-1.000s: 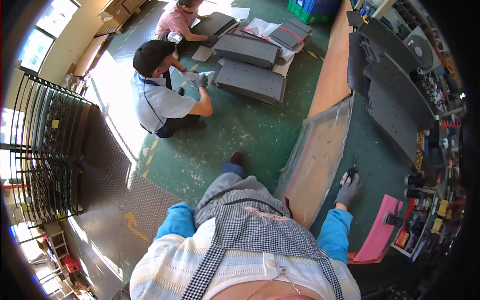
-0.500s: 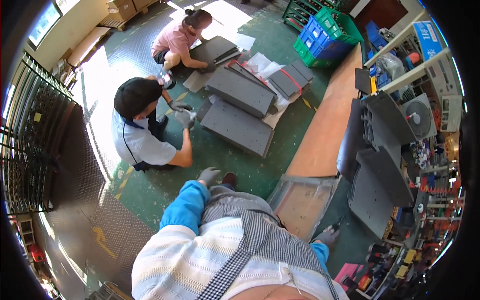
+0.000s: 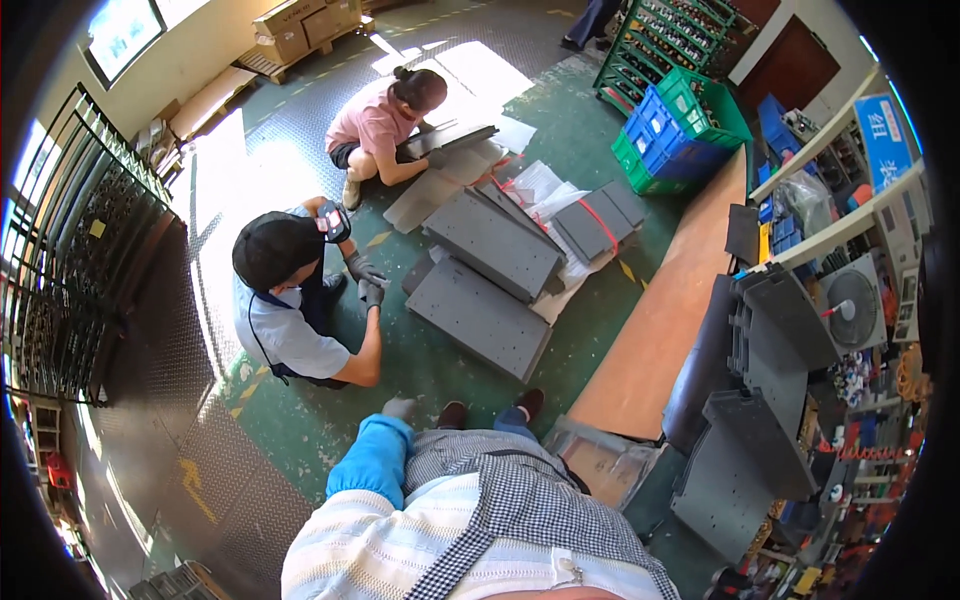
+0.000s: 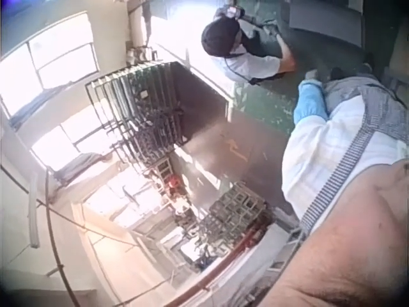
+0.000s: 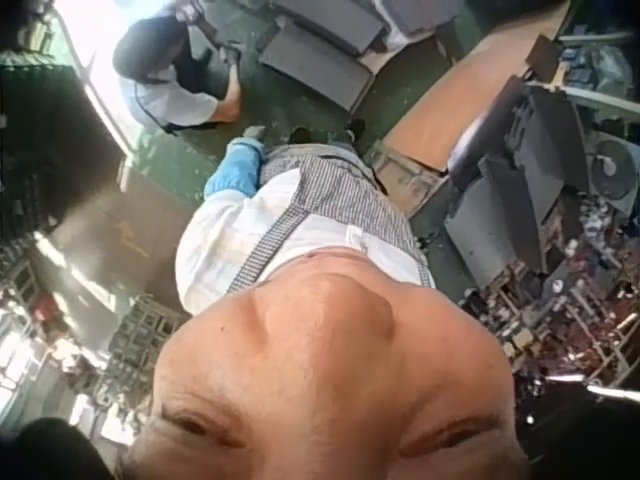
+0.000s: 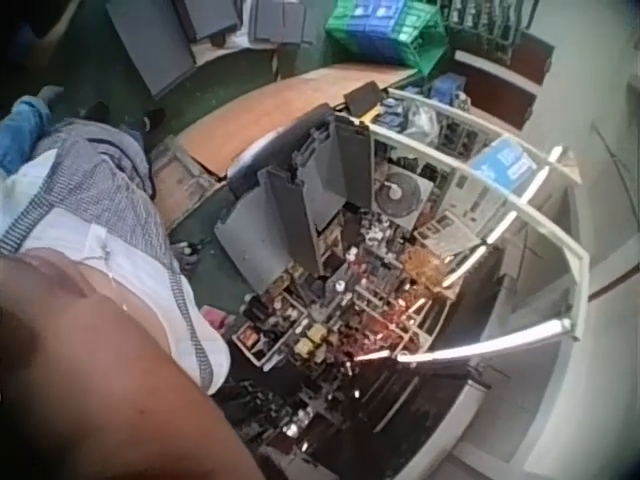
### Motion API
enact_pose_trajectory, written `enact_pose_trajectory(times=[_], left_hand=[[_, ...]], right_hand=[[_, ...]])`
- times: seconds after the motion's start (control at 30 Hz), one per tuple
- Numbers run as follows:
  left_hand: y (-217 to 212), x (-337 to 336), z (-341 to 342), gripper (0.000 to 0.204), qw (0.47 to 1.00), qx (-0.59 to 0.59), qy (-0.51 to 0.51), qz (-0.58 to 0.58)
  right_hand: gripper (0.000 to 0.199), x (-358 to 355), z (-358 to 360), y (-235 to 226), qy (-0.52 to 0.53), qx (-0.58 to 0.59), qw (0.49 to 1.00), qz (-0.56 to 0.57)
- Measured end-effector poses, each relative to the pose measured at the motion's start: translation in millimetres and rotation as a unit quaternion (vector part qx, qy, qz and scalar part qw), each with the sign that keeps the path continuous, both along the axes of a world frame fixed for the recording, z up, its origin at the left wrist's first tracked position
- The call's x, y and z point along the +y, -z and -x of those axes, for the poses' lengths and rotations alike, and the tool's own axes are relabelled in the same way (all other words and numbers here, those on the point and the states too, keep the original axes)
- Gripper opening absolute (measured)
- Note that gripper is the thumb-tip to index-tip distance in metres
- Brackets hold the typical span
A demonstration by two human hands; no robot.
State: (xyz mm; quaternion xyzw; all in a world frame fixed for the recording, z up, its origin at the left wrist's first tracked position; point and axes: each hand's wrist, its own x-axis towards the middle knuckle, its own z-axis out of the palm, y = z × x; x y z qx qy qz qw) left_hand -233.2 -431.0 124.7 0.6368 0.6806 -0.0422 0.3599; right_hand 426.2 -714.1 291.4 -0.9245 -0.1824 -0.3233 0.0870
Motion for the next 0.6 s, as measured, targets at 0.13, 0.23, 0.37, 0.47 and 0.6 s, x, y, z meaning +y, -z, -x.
enact_pose_trajectory(times=[0.13, 0.23, 0.37, 0.47, 0.6], left_hand=[[27.9, -55.7, 22.4, 0.026, 0.988, 0.074, -0.006, 0.136], [11.6, -57.5, 8.5, 0.028, 0.975, 0.072, 0.084, 0.195], [14.7, -21.4, -10.2, 0.033, 0.984, 0.001, 0.155, 0.092], [32.4, 25.8, -20.7, 0.040, 0.985, -0.064, -0.044, 0.156], [26.1, 89.5, -47.3, 0.032, 0.938, -0.217, -0.264, 0.055]], right_hand=[[0.027, -5.3, 92.0, 10.6, -0.059, 0.149, 0.816, -0.556], [0.036, 7.4, 105.8, -32.0, 0.109, 0.192, 0.950, -0.220], [0.048, -72.3, 36.3, 22.9, 0.264, 0.208, 0.932, 0.139], [0.048, -114.5, -13.8, 83.5, 0.243, 0.177, 0.943, 0.145], [0.048, -79.4, 18.6, 78.0, 0.197, 0.180, 0.955, 0.129]])
